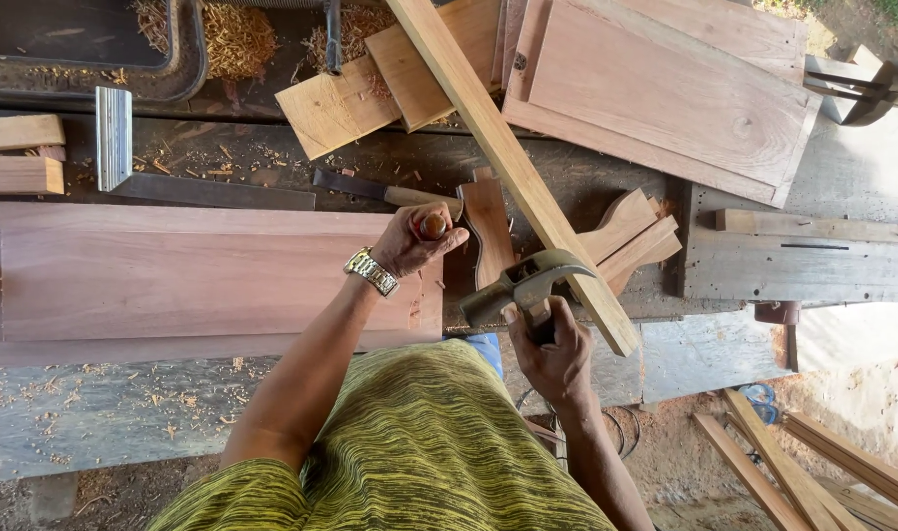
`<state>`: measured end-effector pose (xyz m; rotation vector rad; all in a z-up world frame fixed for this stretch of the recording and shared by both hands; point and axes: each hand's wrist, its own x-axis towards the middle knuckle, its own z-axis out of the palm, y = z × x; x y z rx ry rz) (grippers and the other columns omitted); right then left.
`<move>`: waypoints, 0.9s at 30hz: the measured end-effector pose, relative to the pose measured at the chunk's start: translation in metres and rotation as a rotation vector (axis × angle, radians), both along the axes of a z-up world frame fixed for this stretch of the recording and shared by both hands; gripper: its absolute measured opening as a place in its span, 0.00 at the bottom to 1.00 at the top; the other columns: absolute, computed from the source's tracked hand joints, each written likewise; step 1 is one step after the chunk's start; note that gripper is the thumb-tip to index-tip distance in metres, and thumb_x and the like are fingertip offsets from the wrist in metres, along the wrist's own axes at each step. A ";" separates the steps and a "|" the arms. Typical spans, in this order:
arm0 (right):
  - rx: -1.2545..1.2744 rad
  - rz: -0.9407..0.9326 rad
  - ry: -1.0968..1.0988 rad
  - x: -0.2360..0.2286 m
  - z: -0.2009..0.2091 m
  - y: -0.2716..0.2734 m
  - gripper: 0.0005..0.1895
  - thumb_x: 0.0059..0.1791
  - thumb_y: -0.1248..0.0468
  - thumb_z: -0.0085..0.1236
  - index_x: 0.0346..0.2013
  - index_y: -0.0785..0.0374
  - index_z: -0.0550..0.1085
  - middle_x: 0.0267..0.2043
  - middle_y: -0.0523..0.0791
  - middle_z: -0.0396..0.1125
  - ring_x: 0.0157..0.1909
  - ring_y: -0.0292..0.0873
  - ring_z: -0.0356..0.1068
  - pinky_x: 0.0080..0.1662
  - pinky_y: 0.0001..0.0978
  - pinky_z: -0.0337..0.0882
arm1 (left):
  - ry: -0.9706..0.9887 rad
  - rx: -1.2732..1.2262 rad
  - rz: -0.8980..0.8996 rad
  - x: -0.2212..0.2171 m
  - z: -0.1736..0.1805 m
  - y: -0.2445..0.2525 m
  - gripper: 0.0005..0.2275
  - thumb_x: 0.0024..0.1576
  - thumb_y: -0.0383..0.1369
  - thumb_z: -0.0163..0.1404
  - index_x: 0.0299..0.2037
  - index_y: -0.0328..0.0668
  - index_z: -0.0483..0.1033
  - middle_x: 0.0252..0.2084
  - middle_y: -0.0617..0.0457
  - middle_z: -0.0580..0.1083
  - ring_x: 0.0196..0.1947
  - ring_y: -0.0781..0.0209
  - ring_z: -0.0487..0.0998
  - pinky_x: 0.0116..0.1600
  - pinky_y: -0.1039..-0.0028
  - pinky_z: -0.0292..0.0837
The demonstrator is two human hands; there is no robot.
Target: Chiseling and hammering wood to shape a furniture component.
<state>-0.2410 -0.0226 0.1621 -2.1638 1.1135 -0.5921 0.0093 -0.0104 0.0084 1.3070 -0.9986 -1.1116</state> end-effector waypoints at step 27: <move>-0.208 0.265 0.147 0.042 -0.034 -0.019 0.20 0.47 0.64 0.60 0.51 0.64 0.67 0.30 0.54 0.71 0.28 0.52 0.75 0.30 0.44 0.76 | 0.132 -0.017 0.013 -0.008 -0.019 0.025 0.10 0.59 0.29 0.61 0.30 0.37 0.72 0.27 0.58 0.73 0.30 0.73 0.73 0.36 0.77 0.70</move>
